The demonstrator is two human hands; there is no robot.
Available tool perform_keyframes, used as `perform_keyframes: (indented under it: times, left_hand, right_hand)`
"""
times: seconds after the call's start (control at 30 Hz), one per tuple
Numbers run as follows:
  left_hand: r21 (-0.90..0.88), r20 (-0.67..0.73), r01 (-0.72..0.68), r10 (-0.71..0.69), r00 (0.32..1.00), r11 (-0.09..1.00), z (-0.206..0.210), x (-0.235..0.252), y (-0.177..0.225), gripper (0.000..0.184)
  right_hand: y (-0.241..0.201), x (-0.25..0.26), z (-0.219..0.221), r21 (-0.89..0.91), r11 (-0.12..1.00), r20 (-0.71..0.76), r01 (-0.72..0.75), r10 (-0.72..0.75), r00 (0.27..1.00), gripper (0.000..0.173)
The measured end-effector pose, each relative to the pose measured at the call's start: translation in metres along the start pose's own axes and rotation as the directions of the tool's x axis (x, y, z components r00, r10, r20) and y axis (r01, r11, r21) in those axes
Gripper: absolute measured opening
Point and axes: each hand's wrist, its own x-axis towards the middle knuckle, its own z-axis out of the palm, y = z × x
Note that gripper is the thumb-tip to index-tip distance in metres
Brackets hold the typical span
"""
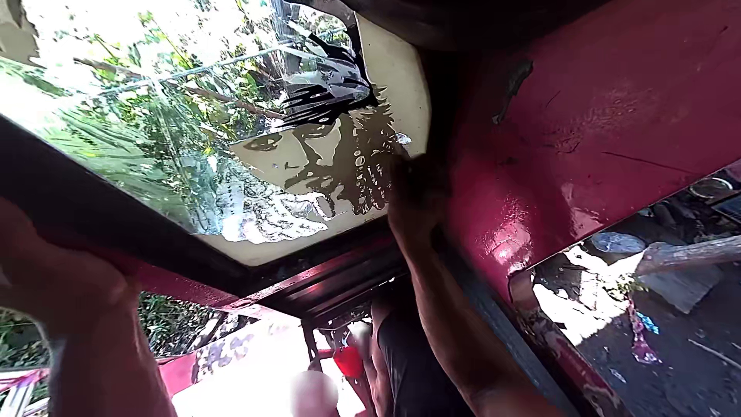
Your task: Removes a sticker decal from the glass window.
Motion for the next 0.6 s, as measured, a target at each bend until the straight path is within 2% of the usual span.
perform_keyframes:
  times: [0.07,0.13,0.2,0.23,0.27,0.33,0.4,0.53,0.6]
  left_hand:
    - [-0.036,0.067,-0.093,0.095,0.993,0.995,-0.016,0.011,-0.025,0.031]
    - [-0.016,0.112,-0.131,0.132,0.985,0.991,-0.027,0.02,-0.044,0.034]
    - [0.026,0.119,-0.114,0.11,0.987,0.993,-0.029,0.022,-0.05,0.034]
    - [0.033,0.134,-0.117,0.112,0.985,0.993,-0.029,0.023,-0.051,0.034]
    - [0.034,0.147,-0.129,0.122,0.981,0.991,-0.029,0.024,-0.052,0.034]
    - [0.018,0.154,-0.168,0.163,0.974,0.986,-0.029,0.026,-0.054,0.034]
    - [-0.007,0.132,-0.2,0.199,0.971,0.98,-0.027,0.029,-0.055,0.035]
    - [-0.038,0.045,-0.226,0.228,0.973,0.973,-0.025,0.032,-0.059,0.035]
    - [-0.041,0.037,-0.225,0.226,0.973,0.974,-0.029,0.031,-0.064,0.035]
  right_hand:
    - [0.002,0.011,-0.014,-0.081,0.996,0.014,0.022,-0.021,1.0,0.021]
    - [0.0,0.027,-0.024,-0.332,0.942,0.144,0.048,0.0,0.99,0.03]
    - [-0.016,0.044,-0.026,-0.598,0.798,0.304,0.076,0.138,0.943,0.047]
    - [-0.026,0.051,-0.023,-0.683,0.723,0.354,0.103,0.205,0.913,0.049]
    - [-0.032,0.057,-0.02,-0.73,0.667,0.392,0.149,0.23,0.891,0.044]
    - [-0.037,0.059,-0.015,-0.721,0.649,0.47,0.243,0.2,0.86,0.029]
    - [-0.032,0.055,-0.013,-0.645,0.71,0.49,0.282,0.101,0.866,0.023]
    - [-0.019,0.039,-0.004,-0.529,0.789,0.388,0.313,-0.104,0.916,0.021]
    - [-0.016,0.031,0.001,-0.455,0.835,0.344,0.31,-0.156,0.926,0.02]
